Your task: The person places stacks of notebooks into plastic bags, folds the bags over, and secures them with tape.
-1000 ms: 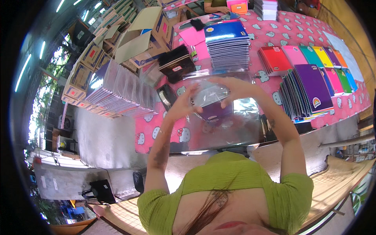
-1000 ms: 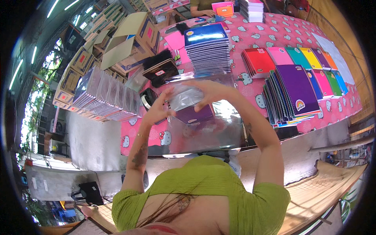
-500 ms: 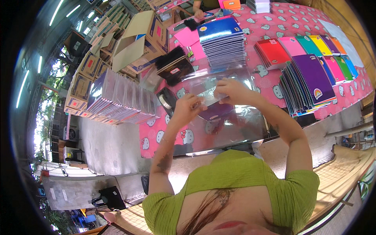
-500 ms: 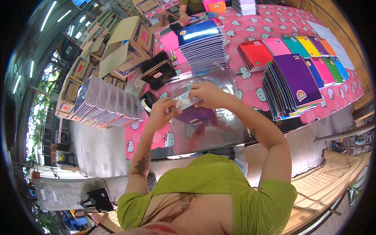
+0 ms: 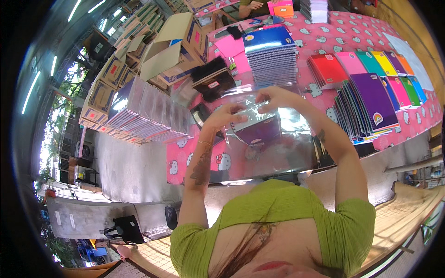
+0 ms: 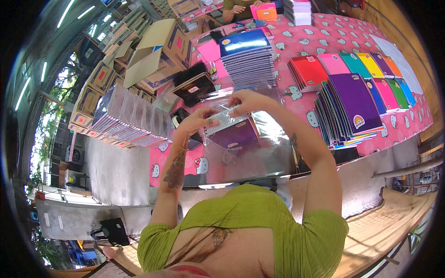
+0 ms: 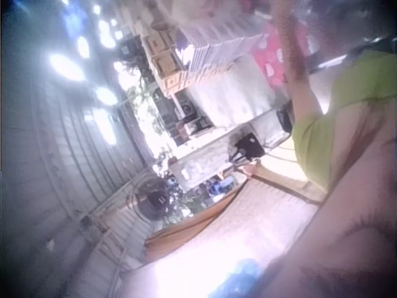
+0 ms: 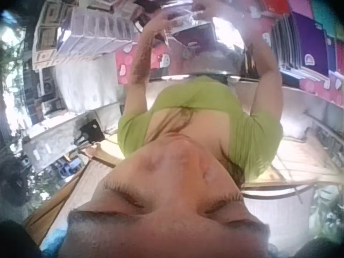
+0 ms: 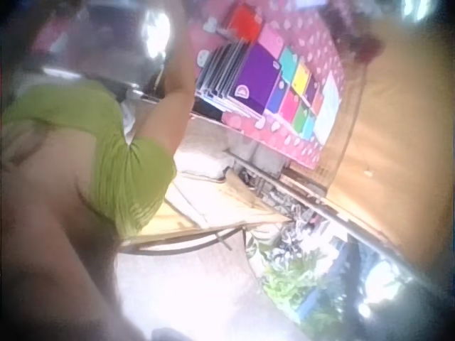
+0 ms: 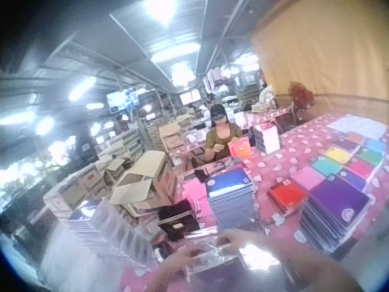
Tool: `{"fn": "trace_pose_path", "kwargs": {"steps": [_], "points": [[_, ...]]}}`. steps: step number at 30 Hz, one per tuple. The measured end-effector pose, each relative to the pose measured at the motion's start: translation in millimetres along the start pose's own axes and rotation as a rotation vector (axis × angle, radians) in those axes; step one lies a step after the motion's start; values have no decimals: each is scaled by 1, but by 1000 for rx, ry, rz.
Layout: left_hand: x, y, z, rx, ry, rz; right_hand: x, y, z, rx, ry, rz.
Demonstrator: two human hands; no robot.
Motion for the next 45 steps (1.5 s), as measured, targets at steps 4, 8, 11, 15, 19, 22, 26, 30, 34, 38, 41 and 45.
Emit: {"fn": "trace_pose_path", "kwargs": {"steps": [4, 8, 11, 15, 19, 22, 26, 30, 34, 38, 41, 45], "points": [[-5, -5, -26, -94, -49, 73, -3, 8, 0, -16, 88, -90], [6, -25, -20, -686, 125, 41, -10, 4, -1, -167, -25, 24], [58, -63, 58, -1269, 386, -464, -14, 11, 0, -225, -58, 23], [152, -63, 115, -1183, -220, -82, -10, 10, 0, -268, -18, 72], [177, -61, 117, -1082, -214, 517, -1, 12, 6, -250, 51, -6], [182, -29, 113, -1450, 168, 521, -3, 16, 5, -249, 22, 12], [214, -5, 143, -1287, -61, 914, -1, 23, 7, -218, 39, -66], [112, -52, 133, -1079, -235, -643, -8, 11, 14, -292, 51, -7], [19, -57, 104, -1060, -175, -1174, -1, 12, 14, -322, 58, 30], [77, -76, 109, -1149, 88, -118, 11, 21, 15, -328, 99, 22], [138, -35, 133, -1207, -152, 527, 4, 18, 18, -334, 150, -70], [184, 0, 136, -1243, -276, 751, -4, 16, 15, -313, 126, -77]]}}
Point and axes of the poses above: each hand's wrist, its own z-axis away from the middle knuckle, its own y-axis out of the palm, x = y × z, the point moved 4 cm from there along -z, towards the middle knuckle, and after that the axes turned 9 degrees about -x, right-handed, at the moved point
